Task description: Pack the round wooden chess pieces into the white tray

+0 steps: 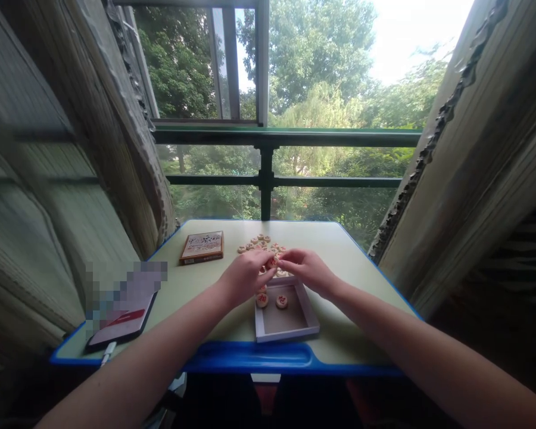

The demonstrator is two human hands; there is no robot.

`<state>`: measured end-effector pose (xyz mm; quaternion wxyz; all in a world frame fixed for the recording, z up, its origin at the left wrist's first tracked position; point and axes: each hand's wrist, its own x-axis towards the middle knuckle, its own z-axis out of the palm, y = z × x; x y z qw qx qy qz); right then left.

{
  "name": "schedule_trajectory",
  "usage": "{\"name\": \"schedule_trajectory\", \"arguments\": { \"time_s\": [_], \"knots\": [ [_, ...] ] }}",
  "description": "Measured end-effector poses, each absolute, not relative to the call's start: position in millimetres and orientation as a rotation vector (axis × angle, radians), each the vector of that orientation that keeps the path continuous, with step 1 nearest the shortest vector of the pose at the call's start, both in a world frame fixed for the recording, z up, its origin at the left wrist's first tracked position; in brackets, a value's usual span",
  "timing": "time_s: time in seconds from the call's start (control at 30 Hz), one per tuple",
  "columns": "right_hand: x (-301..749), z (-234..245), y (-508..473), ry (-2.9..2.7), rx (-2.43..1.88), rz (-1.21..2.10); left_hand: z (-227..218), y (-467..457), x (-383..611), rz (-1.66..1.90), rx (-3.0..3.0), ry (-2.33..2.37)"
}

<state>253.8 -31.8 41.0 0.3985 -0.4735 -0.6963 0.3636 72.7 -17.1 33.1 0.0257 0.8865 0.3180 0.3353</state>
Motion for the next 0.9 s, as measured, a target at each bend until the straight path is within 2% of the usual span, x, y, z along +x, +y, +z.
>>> {"name": "schedule_trajectory", "arguments": {
  "time_s": [0.23,0.43,0.63,0.77,0.9],
  "knots": [
    [258.3,45.0,-28.5,-1.86,-1.389,0.838,24.1,-20.1,64.8,0.975,2.64,0.963],
    [260.0,60.1,-38.2,-2.464,-1.467,0.396,27.2,-9.7,39.4,0.938,2.552,0.988],
    [256.8,61.0,-42.4,-2.629,-1.63,0.165,24.5,-7.4,42.6,0.931,2.537,1.097],
    [258.0,57.8,-40.3,-2.603,-1.592,0.133,23.7,-9.6,47.8,0.915,2.581,1.031],
    [254.2,49.9,-40.1,-2.488,-1.38,0.132,25.8,-10.4,49.0,1.034,2.542,1.053]
  ]
}}
